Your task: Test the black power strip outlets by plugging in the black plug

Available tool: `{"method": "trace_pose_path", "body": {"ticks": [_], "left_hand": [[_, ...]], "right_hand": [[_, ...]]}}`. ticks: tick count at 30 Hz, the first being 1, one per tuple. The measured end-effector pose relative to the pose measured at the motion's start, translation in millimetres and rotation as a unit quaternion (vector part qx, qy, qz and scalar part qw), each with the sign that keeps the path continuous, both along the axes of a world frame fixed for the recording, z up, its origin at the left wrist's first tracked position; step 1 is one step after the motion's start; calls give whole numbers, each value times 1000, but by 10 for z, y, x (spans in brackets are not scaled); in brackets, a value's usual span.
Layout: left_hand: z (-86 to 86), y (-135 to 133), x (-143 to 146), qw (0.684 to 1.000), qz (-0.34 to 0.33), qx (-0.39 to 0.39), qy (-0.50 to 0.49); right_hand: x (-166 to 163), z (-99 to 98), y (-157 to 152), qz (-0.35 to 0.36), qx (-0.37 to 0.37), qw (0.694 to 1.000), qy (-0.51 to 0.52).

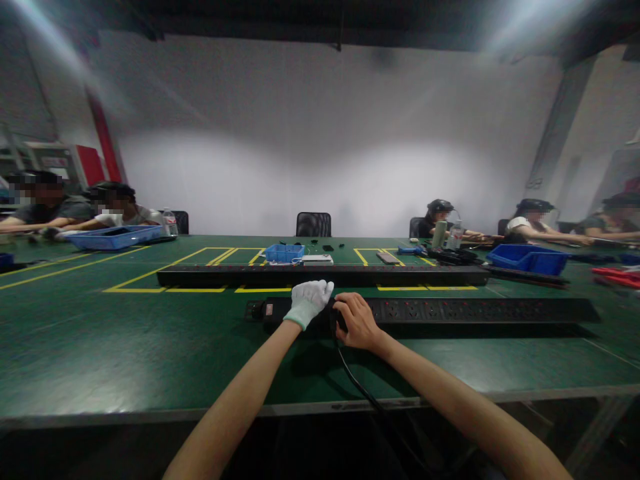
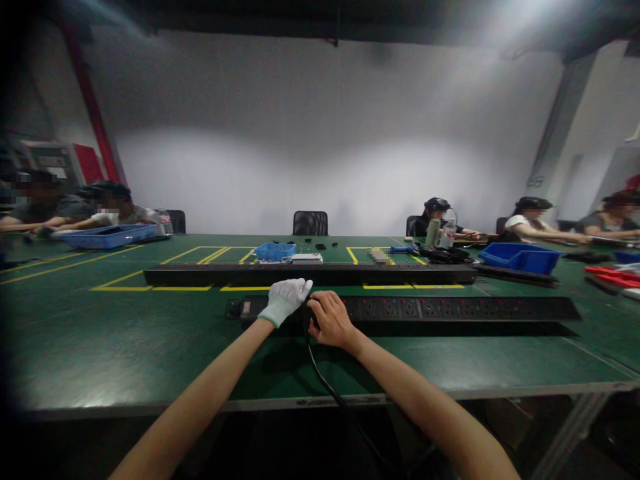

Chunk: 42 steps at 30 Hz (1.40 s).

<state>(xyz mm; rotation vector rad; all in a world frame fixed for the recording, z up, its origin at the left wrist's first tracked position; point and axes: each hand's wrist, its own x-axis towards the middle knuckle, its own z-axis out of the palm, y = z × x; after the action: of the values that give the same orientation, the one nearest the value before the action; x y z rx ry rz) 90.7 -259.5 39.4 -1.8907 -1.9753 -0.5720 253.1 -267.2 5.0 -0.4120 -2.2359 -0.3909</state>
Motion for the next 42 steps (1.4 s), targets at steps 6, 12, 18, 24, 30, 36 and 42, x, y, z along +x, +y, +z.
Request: {"method": "trace_pose_path", "body": {"ticks": [6, 12, 18, 24, 30, 36, 42], "left_hand": [[-7, 4, 0, 1000, -2, 7, 2], [-7, 3, -2, 1000, -3, 5, 0], [0, 4, 2, 1000, 1, -2, -2], [1, -4, 3, 1000, 1, -2, -1], [3, -1, 3, 1000, 3, -2, -2], [7, -22, 12, 1000, 1, -1, -2], [15, -22, 8, 1000, 1, -2, -1]], "right_hand": [[1, -13, 12, 5, 18, 1000, 1], [11, -20, 18, 3, 15, 1000, 0], [9, -17, 24, 6, 11, 1000, -8], [6, -14, 26, 1, 6, 1000, -11], [5, -19, 35, -1, -4, 1000, -13], [1, -10, 31, 7, -20, 1000, -14], [-4, 10, 19, 0, -35, 999, -14]]}}
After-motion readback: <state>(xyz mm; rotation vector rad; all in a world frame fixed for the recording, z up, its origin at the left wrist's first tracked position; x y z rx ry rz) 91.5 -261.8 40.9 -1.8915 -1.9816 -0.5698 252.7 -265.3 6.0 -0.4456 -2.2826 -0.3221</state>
